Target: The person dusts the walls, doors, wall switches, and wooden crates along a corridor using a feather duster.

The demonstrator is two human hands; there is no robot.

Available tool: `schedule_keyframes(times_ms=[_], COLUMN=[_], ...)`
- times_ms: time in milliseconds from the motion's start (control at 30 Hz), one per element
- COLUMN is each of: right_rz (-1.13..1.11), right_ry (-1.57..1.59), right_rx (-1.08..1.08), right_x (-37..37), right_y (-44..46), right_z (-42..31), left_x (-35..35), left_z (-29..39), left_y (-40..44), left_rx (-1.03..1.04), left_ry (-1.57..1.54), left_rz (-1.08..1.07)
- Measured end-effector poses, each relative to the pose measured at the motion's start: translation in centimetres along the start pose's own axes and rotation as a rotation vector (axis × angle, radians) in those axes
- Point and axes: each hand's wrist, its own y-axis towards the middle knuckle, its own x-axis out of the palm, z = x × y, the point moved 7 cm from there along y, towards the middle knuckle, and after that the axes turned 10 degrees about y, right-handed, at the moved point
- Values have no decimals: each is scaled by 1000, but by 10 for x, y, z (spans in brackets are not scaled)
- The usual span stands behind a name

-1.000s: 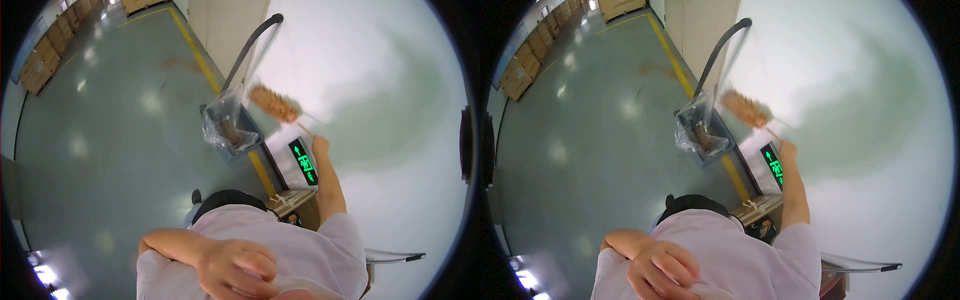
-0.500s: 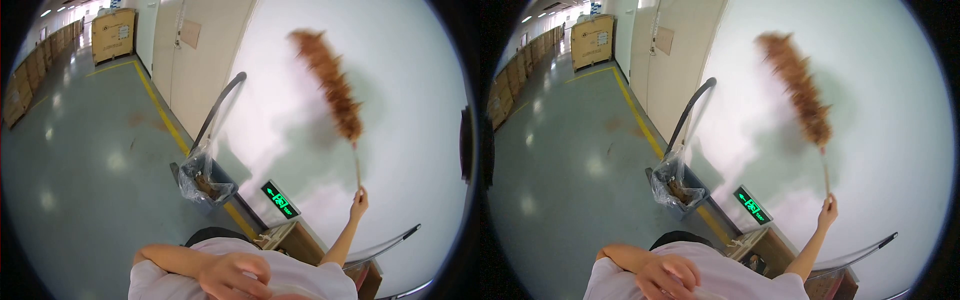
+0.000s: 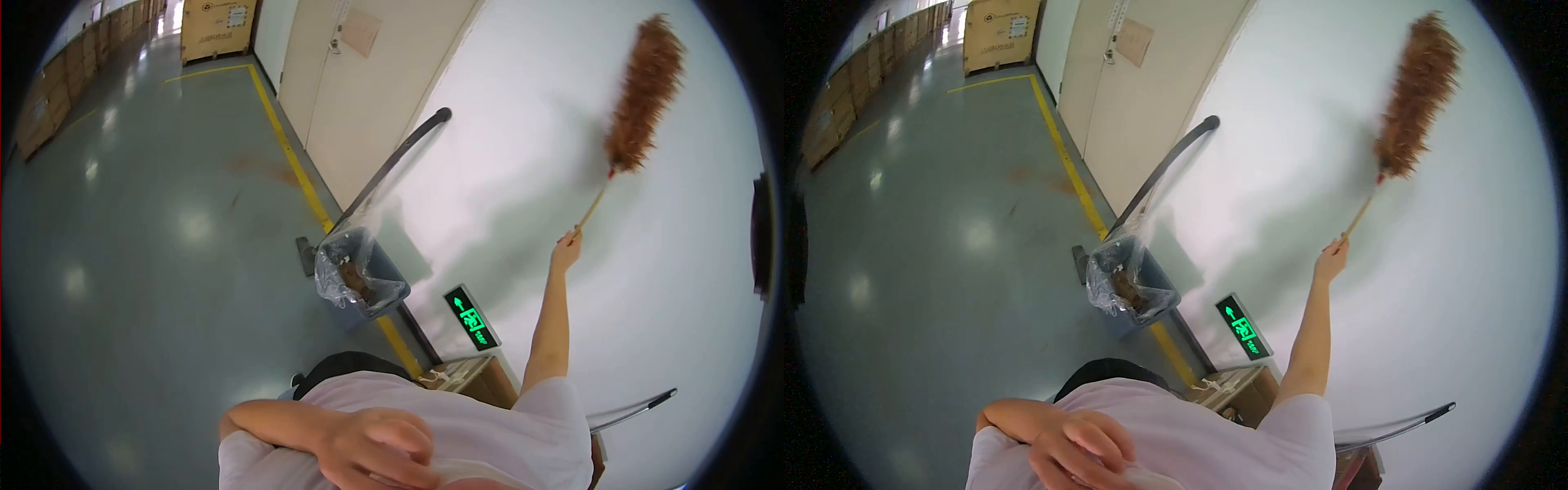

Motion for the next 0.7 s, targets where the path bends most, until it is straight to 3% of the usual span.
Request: schedule_keyframes(times_ms=[67, 300, 500, 633, 700], right_rz=[-18, -598, -699, -704, -587], right_ry=[-69, -410, -466, -456, -377], right_rx=[-174, 31, 148, 39, 98], right_x=[23, 38, 10, -1, -9], right_y=[-29, -158, -227, -221, -199], right_z=[2, 21, -24, -43, -54], left_x=[-9, -39, -56, -64, -68], left_z=[10, 38, 47, 46, 43], left_y=[1, 11, 2, 4, 0], left_rx=[0, -75, -94, -65, -43], left_ry=[49, 138, 105, 83, 85], left_rz=[-12, -30, -33, -29, -11])
